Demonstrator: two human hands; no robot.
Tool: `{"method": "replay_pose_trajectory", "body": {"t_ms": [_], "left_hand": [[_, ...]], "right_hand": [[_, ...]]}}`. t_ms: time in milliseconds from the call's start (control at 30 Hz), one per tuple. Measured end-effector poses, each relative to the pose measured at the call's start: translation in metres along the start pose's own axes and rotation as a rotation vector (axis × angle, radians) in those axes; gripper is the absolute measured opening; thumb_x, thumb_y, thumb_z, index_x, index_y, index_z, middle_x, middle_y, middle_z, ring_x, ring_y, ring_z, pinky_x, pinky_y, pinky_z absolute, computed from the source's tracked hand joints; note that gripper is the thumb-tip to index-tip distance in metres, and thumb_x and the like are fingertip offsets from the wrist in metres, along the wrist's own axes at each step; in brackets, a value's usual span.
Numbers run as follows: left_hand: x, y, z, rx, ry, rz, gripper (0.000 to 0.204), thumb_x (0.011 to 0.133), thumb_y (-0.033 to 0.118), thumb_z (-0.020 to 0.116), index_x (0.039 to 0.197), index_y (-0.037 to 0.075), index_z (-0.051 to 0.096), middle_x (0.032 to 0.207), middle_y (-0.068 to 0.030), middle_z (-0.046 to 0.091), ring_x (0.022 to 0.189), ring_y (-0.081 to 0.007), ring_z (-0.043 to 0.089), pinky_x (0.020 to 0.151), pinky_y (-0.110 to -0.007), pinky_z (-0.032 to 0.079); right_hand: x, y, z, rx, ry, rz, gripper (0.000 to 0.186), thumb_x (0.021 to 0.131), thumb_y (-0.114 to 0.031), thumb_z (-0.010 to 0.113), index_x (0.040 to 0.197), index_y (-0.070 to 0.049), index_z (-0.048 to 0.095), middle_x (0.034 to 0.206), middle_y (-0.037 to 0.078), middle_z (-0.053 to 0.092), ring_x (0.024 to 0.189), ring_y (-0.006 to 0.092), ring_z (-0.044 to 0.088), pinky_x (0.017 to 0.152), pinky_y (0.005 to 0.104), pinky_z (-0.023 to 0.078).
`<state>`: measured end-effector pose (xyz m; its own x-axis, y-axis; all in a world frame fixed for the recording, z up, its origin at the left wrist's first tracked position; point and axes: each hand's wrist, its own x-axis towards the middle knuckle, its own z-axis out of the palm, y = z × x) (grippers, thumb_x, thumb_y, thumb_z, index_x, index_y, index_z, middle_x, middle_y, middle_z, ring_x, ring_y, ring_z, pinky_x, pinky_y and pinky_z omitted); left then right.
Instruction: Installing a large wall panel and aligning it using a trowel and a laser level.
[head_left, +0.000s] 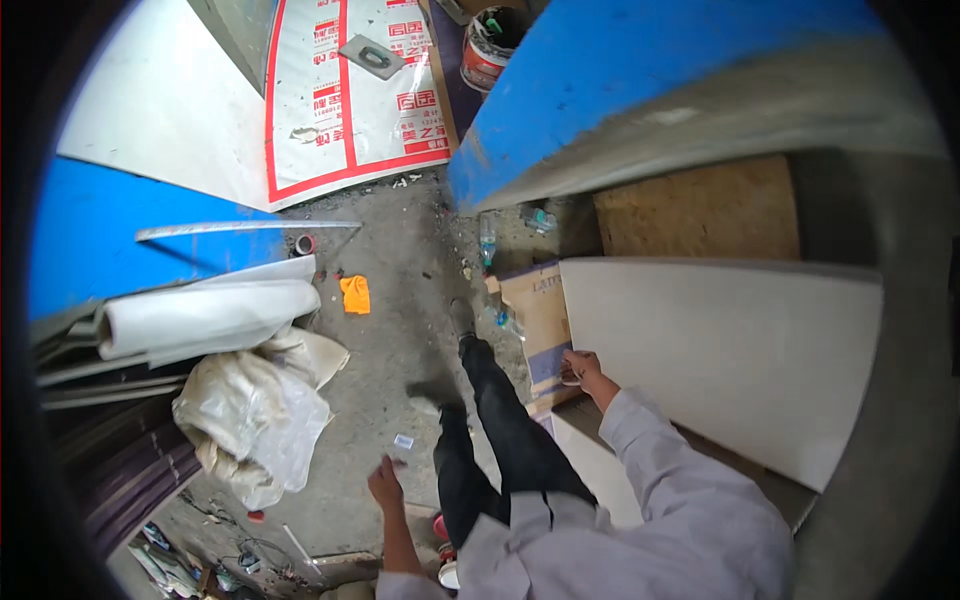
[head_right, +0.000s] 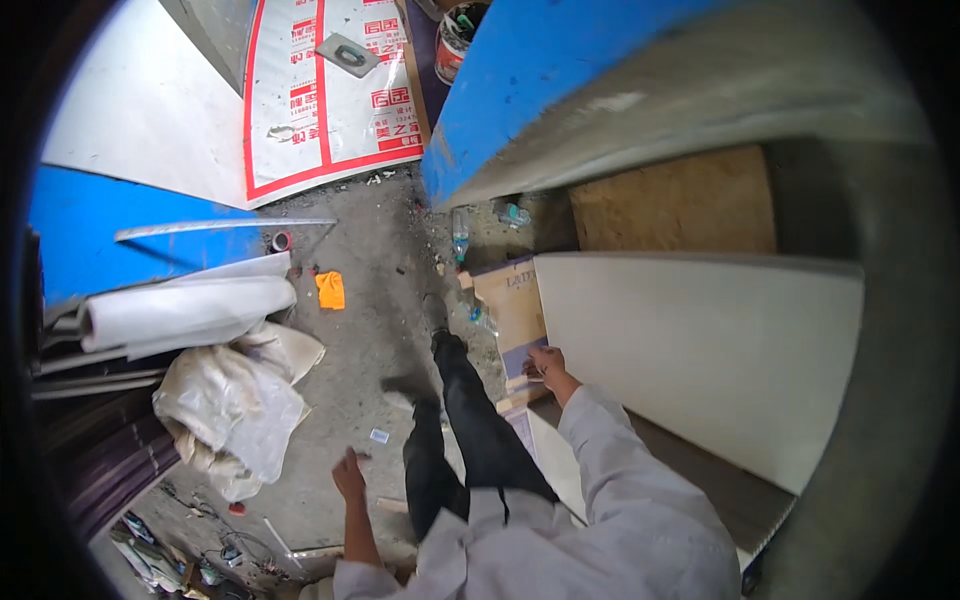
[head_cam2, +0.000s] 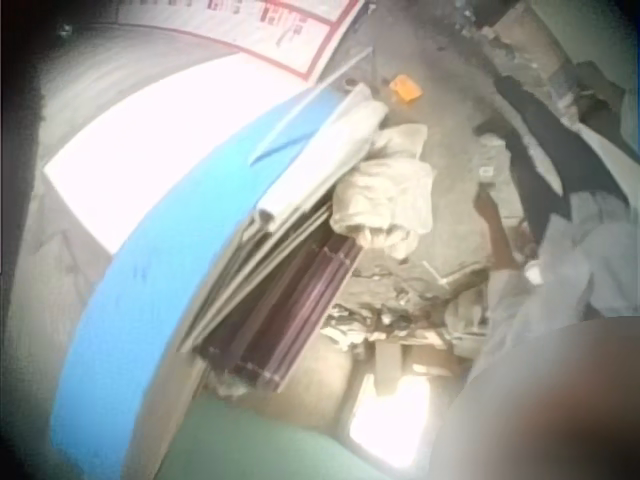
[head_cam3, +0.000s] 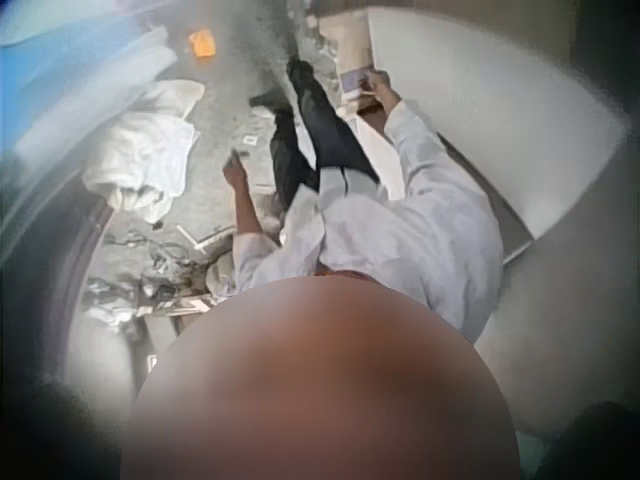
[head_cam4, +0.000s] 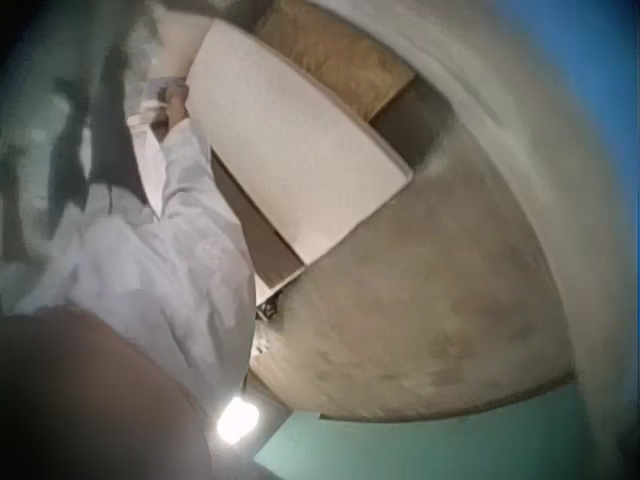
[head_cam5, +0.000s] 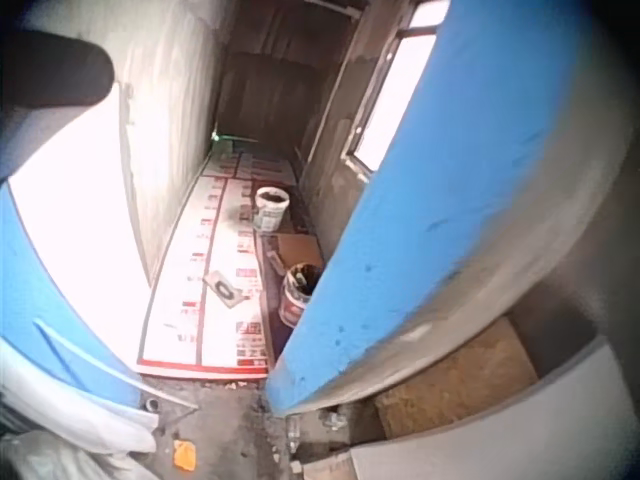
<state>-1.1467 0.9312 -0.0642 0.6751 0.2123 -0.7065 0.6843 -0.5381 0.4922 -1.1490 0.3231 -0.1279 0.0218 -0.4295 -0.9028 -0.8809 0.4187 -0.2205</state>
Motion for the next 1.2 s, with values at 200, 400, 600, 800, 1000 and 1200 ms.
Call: {"method": "replay_pose_trajectory", "body": {"t_ms": [200,400,600,800,1000,1200], "left_hand": [[0.000,-0.055,0.151,-0.041,-0.137,-0.262,0.058,0.112,0.038,0.074,0.153,-0.002,0.067,0.143,-0.0259,0.075,0.125,-0.0368,0.076,0.109,-0.043,0.059],[0.053,-0.020,0.228,0.097,-0.217,-0.559,0.066,0.112,0.038,0.073,0.161,-0.003,0.056,0.154,-0.0262,0.063,0.140,-0.0362,0.063,0.117,-0.048,0.050],[0.082,0.025,0.231,0.099,-0.111,-0.549,0.064,0.112,0.043,0.075,0.157,0.000,0.062,0.146,-0.0245,0.067,0.132,-0.0382,0.066,0.107,-0.050,0.056],[0.095,0.032,0.248,0.150,-0.224,-0.755,0.068,0.112,0.046,0.075,0.160,0.000,0.060,0.151,-0.0268,0.065,0.135,-0.0417,0.065,0.114,-0.052,0.052],[0.031,0.029,0.202,0.515,-0.188,-0.088,0.081,0.114,0.057,0.065,0.167,-0.003,0.052,0.163,-0.0338,0.058,0.147,-0.0508,0.058,0.121,-0.055,0.049],[0.079,0.240,0.126,-0.255,0.018,-0.455,0.054,0.112,0.039,0.074,0.143,-0.005,0.073,0.127,-0.0213,0.083,0.121,-0.0305,0.078,0.107,-0.043,0.059]], "right_hand": [[0.295,-0.113,0.059,-0.286,0.300,-0.257,0.052,0.098,-0.047,0.086,0.120,-0.003,0.069,0.105,0.022,0.082,0.092,0.0409,0.082,0.082,0.0538,0.068],[0.510,-0.255,0.070,-1.406,0.757,-0.984,0.092,0.091,-0.054,0.089,0.161,-0.006,0.053,0.149,0.029,0.064,0.131,0.0499,0.064,0.105,0.0611,0.054],[0.604,-0.290,0.092,-1.609,0.562,-0.940,0.096,0.092,-0.057,0.088,0.163,-0.003,0.052,0.161,0.030,0.056,0.147,0.0496,0.055,0.117,0.0603,0.048],[0.584,-0.324,0.046,-1.616,0.534,-0.947,0.096,0.087,-0.037,0.093,0.164,0.001,0.049,0.166,0.032,0.052,0.152,0.0509,0.049,0.125,0.0615,0.040],[0.428,-0.227,0.096,-1.572,0.456,-1.046,0.086,0.079,-0.041,0.094,0.147,-0.001,0.058,0.133,0.025,0.066,0.125,0.0455,0.063,0.110,0.0614,0.049],[0.208,-0.184,0.155,-0.757,0.119,-0.429,0.096,0.074,-0.062,0.101,0.137,0.004,0.072,0.140,0.024,0.077,0.129,0.0402,0.073,0.112,0.0529,0.056]]}}
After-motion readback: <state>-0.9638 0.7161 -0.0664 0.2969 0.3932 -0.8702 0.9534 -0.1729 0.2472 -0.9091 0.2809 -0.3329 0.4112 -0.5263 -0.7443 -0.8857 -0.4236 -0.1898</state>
